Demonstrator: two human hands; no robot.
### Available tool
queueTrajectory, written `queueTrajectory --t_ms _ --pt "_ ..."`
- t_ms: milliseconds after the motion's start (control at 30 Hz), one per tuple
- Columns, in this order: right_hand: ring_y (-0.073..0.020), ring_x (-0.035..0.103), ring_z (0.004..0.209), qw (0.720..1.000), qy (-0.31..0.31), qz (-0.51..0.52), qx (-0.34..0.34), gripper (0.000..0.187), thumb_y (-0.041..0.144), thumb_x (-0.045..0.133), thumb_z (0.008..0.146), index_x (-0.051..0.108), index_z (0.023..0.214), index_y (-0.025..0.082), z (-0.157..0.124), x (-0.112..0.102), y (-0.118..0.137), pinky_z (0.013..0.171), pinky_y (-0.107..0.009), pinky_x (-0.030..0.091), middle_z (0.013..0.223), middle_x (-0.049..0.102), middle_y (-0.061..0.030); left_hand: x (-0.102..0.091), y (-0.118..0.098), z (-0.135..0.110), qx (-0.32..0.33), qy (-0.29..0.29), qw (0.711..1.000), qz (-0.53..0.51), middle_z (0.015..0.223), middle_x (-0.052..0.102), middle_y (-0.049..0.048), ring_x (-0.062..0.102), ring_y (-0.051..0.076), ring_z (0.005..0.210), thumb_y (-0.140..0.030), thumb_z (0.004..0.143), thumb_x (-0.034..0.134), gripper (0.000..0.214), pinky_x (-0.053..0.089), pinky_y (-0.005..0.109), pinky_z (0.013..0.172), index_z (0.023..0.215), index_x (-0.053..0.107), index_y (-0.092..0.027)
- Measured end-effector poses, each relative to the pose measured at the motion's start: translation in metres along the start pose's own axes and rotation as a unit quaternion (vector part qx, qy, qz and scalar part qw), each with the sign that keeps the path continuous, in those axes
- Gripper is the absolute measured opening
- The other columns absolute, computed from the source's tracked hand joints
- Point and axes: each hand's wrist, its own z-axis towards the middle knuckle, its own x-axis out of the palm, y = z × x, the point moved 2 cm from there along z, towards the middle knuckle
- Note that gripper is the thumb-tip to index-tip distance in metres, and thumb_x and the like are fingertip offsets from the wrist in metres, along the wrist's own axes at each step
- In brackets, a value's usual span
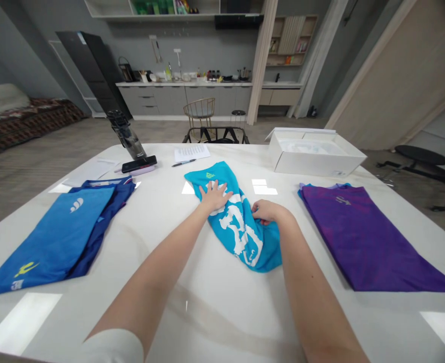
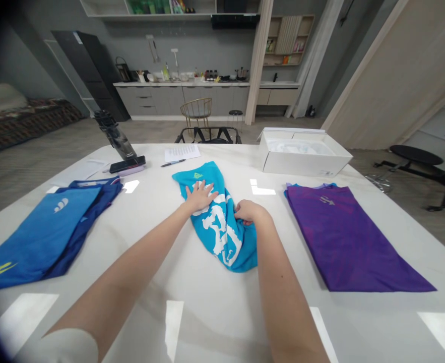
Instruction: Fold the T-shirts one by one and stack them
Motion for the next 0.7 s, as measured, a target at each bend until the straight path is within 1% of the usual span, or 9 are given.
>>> queueTrajectory --t_ms 33,67,167,267,400,500,567,633,700 --pt "-0.0202 0.066 0.052 1.000 0.030 0.000 0.006 0.007 0.019 0.071 0.074 0.064 0.074 0.020 -0.003 0.004 0.003 0.049 -0.028 0.053 0.055 0.066 -0.0030 -0.001 -0.002 0.007 0.022 -0.001 1.000 0.005 0.173 0.020 0.0063 0.010 0.040 0.159 -0.076 0.095 0.023 0.075 -0.001 0.076 0.119 0.158 0.038 -0.039" --pt "-0.0198 0.066 0.051 0.998 0.061 -0.001 0.010 0.009 0.019 0.069 0.076 0.062 0.070 0.020 -0.007 0.008 0.007 0.050 -0.028 0.054 0.052 0.065 -0.0030 -0.001 -0.004 0.013 0.044 -0.004 0.999 0.012 0.172 0.021 0.0053 0.011 0.039 0.159 -0.075 0.096 0.023 0.073 0.000 0.074 0.120 0.158 0.039 -0.039" --pt "-0.0187 0.067 0.050 0.990 0.142 -0.008 0.020 0.016 0.020 0.064 0.079 0.059 0.064 0.019 -0.017 0.020 0.020 0.051 -0.027 0.055 0.054 0.068 -0.0050 -0.002 -0.010 0.029 0.100 -0.015 0.994 0.037 0.172 0.024 0.0040 0.014 0.037 0.159 -0.070 0.099 0.023 0.068 0.003 0.073 0.121 0.158 0.039 -0.038" --pt "-0.0177 0.068 0.051 0.974 0.223 -0.028 0.035 0.017 0.025 0.066 0.081 0.064 0.068 0.014 -0.024 0.033 0.033 0.051 -0.025 0.056 0.060 0.071 -0.0080 -0.002 -0.014 0.039 0.140 -0.008 0.989 0.050 0.172 0.024 0.0041 0.016 0.038 0.158 -0.067 0.101 0.023 0.067 0.005 0.074 0.121 0.159 0.038 -0.037" --pt "-0.0151 0.067 0.052 0.947 0.312 -0.068 0.040 0.022 0.033 0.069 0.082 0.068 0.075 0.012 -0.035 0.047 0.050 0.049 -0.021 0.052 0.061 0.072 -0.0060 -0.003 -0.016 0.043 0.157 -0.018 0.986 0.046 0.170 0.029 0.0041 0.022 0.036 0.157 -0.063 0.103 0.026 0.062 0.010 0.072 0.122 0.156 0.042 -0.036" --pt "-0.0127 0.065 0.051 0.923 0.371 -0.099 -0.004 0.032 0.041 0.072 0.081 0.069 0.069 0.012 -0.049 0.052 0.065 0.049 -0.019 0.048 0.064 0.073 -0.0059 -0.005 -0.016 0.037 0.165 -0.074 0.983 0.033 0.162 0.044 0.0075 0.033 0.030 0.153 -0.051 0.106 0.028 0.054 0.010 0.062 0.126 0.148 0.054 -0.029" --pt "-0.0116 0.064 0.052 0.914 0.391 -0.099 -0.041 0.042 0.050 0.074 0.080 0.070 0.066 0.011 -0.060 0.049 0.073 0.051 -0.019 0.047 0.067 0.074 -0.0069 -0.008 -0.017 0.026 0.177 -0.116 0.977 0.019 0.155 0.053 0.0087 0.040 0.025 0.149 -0.042 0.107 0.030 0.049 0.010 0.053 0.128 0.143 0.059 -0.025" --pt "-0.0117 0.064 0.053 0.914 0.392 -0.081 -0.061 0.049 0.060 0.075 0.077 0.072 0.067 0.012 -0.069 0.042 0.077 0.053 -0.020 0.047 0.070 0.075 -0.0072 -0.011 -0.017 0.010 0.172 -0.132 0.976 -0.004 0.153 0.056 0.0088 0.045 0.023 0.145 -0.039 0.107 0.032 0.046 0.014 0.050 0.128 0.140 0.061 -0.024" --pt "-0.0125 0.064 0.054 0.923 0.373 -0.050 -0.073 0.052 0.065 0.075 0.075 0.076 0.073 0.013 -0.072 0.032 0.075 0.056 -0.022 0.049 0.073 0.076 -0.0069 -0.013 -0.021 -0.011 0.155 -0.121 0.980 -0.025 0.150 0.057 0.0092 0.048 0.025 0.141 -0.043 0.107 0.035 0.045 0.024 0.050 0.123 0.135 0.064 -0.024"
